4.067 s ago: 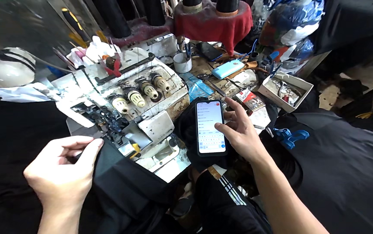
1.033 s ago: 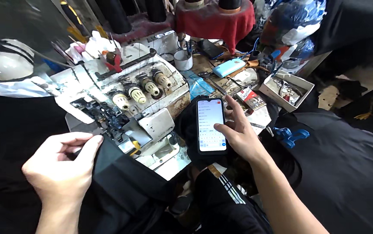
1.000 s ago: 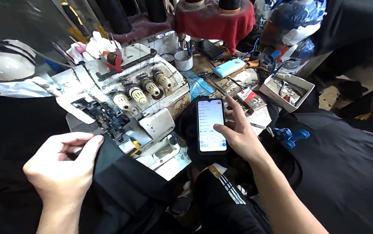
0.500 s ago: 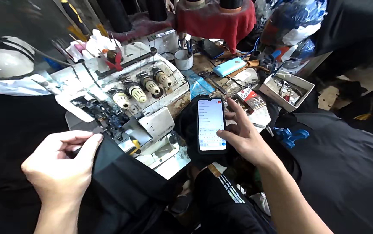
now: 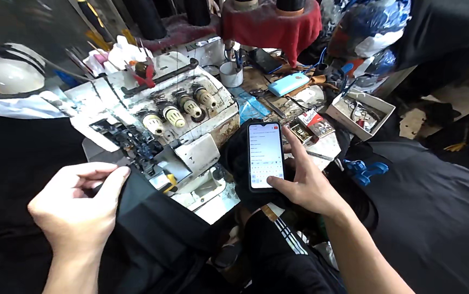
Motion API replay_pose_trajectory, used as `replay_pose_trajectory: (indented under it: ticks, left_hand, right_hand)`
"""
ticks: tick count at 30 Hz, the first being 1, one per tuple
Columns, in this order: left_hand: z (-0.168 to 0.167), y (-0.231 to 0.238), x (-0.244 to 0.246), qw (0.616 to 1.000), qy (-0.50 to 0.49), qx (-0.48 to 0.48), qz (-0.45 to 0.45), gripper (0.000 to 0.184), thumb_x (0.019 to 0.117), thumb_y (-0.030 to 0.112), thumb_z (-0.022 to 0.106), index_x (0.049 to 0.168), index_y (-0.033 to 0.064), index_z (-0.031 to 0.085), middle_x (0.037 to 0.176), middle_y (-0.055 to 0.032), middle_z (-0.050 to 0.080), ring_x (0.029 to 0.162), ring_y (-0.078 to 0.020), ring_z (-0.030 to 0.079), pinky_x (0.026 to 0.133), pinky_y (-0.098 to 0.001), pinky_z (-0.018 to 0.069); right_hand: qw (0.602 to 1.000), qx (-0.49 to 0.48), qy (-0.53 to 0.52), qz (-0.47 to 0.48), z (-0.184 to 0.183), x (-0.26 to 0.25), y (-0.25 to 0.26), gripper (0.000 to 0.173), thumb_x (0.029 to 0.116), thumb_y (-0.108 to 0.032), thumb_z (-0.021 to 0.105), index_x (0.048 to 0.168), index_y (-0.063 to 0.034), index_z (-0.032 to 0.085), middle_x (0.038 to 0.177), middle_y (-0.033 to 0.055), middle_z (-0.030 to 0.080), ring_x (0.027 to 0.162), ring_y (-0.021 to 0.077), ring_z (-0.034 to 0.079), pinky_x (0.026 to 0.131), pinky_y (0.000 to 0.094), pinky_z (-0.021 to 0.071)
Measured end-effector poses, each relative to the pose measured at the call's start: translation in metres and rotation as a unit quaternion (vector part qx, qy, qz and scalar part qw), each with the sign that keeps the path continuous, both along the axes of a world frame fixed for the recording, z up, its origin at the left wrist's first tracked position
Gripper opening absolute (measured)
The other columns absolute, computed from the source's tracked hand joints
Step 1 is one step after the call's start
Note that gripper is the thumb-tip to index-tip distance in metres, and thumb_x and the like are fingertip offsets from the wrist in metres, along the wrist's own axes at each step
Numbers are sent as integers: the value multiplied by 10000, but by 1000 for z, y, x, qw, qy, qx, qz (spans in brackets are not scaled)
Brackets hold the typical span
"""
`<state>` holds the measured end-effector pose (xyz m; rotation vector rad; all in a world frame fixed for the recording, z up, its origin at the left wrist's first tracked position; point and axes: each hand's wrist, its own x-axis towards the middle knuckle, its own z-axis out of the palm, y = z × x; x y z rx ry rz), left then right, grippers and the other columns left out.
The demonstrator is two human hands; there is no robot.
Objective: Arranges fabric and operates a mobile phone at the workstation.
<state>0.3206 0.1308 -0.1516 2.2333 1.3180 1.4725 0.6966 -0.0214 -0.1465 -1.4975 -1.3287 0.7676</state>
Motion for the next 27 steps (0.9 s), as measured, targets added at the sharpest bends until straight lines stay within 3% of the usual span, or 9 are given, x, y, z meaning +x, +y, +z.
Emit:
replay_pose_trajectory:
  ticks: [10, 13, 17, 23, 27]
  left_hand:
    - [0, 1, -1, 1000, 3, -2, 1, 269, 923, 256, 768, 1085, 49, 709, 950, -34, 716, 788, -63, 664, 722, -245, 562]
    - [-1, 1, -2, 1000, 5, -2, 1, 271, 924, 260, 769, 1092, 57, 706, 952, -26, 717, 792, -61, 665, 720, -245, 562]
    - [-2, 2, -3, 1000, 4, 2, -1, 266, 925, 250, 765, 1090, 49, 708, 952, -30, 721, 792, -66, 670, 716, -247, 564]
    - [-2, 1, -3, 1000, 1, -1, -1, 270, 929, 253, 762, 1107, 61, 696, 964, -20, 718, 802, -56, 668, 729, -243, 562]
    - [-1, 1, -2, 1000, 2, 0, 1, 279, 921, 257, 771, 1100, 52, 704, 951, -23, 721, 790, -53, 666, 714, -236, 559]
  right_hand:
    - [999, 8, -23, -42, -3, -7, 7, 1058, 821, -220, 778, 1655, -347, 139, 1437, 46, 533, 1008, 144, 690, 760, 392, 630]
    - [999, 1, 35, -31, 0, -3, 3, 978, 884, -160, 728, 1652, -350, 154, 1365, 66, 592, 918, 184, 721, 695, 384, 644]
    - [998, -6, 49, -48, -2, -4, 4, 1007, 873, -130, 735, 1648, -384, 145, 1336, 62, 613, 811, 195, 728, 627, 383, 644]
    - [998, -2, 34, -46, -2, -5, 7, 998, 874, -175, 750, 1651, -366, 155, 1316, 67, 616, 834, 180, 725, 646, 381, 643]
    - [997, 6, 63, -34, -1, -1, 10, 966, 879, -171, 750, 1653, -285, 182, 1348, 76, 595, 896, 175, 724, 719, 360, 648]
